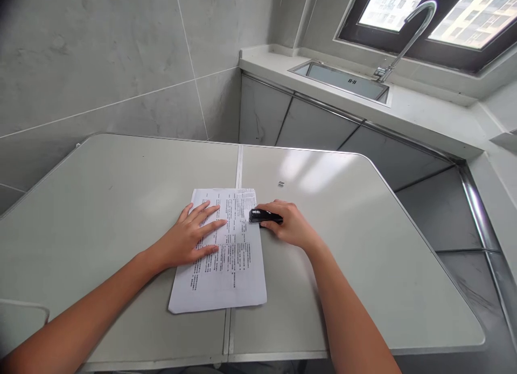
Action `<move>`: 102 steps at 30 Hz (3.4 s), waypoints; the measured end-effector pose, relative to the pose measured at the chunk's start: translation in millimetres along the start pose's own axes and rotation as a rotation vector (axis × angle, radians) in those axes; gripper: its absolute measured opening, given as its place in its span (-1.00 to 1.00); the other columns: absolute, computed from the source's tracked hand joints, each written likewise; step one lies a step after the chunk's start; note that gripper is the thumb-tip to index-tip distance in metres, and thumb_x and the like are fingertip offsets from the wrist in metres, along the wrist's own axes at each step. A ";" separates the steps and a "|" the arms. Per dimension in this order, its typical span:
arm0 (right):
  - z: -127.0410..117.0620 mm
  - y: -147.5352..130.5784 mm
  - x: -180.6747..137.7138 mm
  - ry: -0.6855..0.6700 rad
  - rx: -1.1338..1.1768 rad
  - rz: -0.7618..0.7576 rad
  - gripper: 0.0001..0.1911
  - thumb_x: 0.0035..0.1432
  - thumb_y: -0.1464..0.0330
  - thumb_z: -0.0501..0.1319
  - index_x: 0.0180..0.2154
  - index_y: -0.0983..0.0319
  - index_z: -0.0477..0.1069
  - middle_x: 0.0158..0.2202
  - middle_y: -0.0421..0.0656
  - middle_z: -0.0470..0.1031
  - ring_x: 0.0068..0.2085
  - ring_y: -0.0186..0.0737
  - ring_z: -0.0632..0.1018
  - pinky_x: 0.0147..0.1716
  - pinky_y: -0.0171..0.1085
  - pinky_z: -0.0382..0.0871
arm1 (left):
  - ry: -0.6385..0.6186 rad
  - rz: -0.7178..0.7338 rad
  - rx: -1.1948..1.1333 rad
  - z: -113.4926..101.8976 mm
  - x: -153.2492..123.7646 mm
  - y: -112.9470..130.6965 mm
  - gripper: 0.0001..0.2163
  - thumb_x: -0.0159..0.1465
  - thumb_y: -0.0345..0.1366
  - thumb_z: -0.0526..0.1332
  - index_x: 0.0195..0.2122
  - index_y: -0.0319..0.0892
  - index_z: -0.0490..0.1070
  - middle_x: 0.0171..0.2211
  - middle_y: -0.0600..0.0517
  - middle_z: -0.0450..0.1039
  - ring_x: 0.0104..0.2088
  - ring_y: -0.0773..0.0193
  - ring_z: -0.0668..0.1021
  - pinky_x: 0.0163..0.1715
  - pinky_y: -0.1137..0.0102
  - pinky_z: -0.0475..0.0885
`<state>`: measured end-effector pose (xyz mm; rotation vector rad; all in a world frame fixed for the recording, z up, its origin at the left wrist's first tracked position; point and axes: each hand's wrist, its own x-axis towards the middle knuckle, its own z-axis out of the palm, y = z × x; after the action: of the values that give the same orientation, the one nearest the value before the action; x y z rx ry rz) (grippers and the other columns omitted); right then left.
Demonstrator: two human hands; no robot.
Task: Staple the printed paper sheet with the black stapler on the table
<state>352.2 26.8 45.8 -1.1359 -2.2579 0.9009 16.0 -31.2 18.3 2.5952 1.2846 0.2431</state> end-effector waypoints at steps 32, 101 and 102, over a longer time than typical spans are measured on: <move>29.6 -3.3 8.0 0.227 -0.110 -0.120 -0.58 0.39 0.37 0.21 0.20 -0.07 0.49 -0.09 -0.17 0.61 -0.14 -0.08 0.54 -0.07 0.03 0.43 | -0.017 0.173 -0.024 5.4 3.0 26.7 -0.41 0.43 0.04 0.18 0.44 0.04 0.21 0.49 -0.17 0.06 0.44 -0.28 0.16 0.36 -0.36 -0.04; 46.0 -28.1 12.6 0.180 -0.440 -0.032 -0.60 0.37 0.46 0.09 0.12 0.01 0.48 -0.04 -0.08 0.58 -0.05 0.03 0.48 -0.05 0.03 0.31 | -0.030 0.153 -0.034 3.8 1.9 23.1 -0.40 0.41 0.01 0.21 0.44 0.03 0.21 0.49 -0.16 0.05 0.44 -0.27 0.16 0.37 -0.36 -0.07; 41.8 -26.2 11.9 0.195 -0.399 -0.021 -0.61 0.38 0.44 0.09 0.13 0.02 0.47 -0.05 -0.08 0.59 -0.04 0.03 0.49 -0.05 0.03 0.32 | -0.034 0.153 -0.028 2.7 2.0 23.0 -0.41 0.41 0.01 0.20 0.44 0.03 0.22 0.49 -0.17 0.06 0.45 -0.26 0.15 0.37 -0.36 -0.07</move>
<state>304.9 10.4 37.5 -1.2988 -2.3371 0.3166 35.3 -43.4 22.3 2.6642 1.0648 0.2414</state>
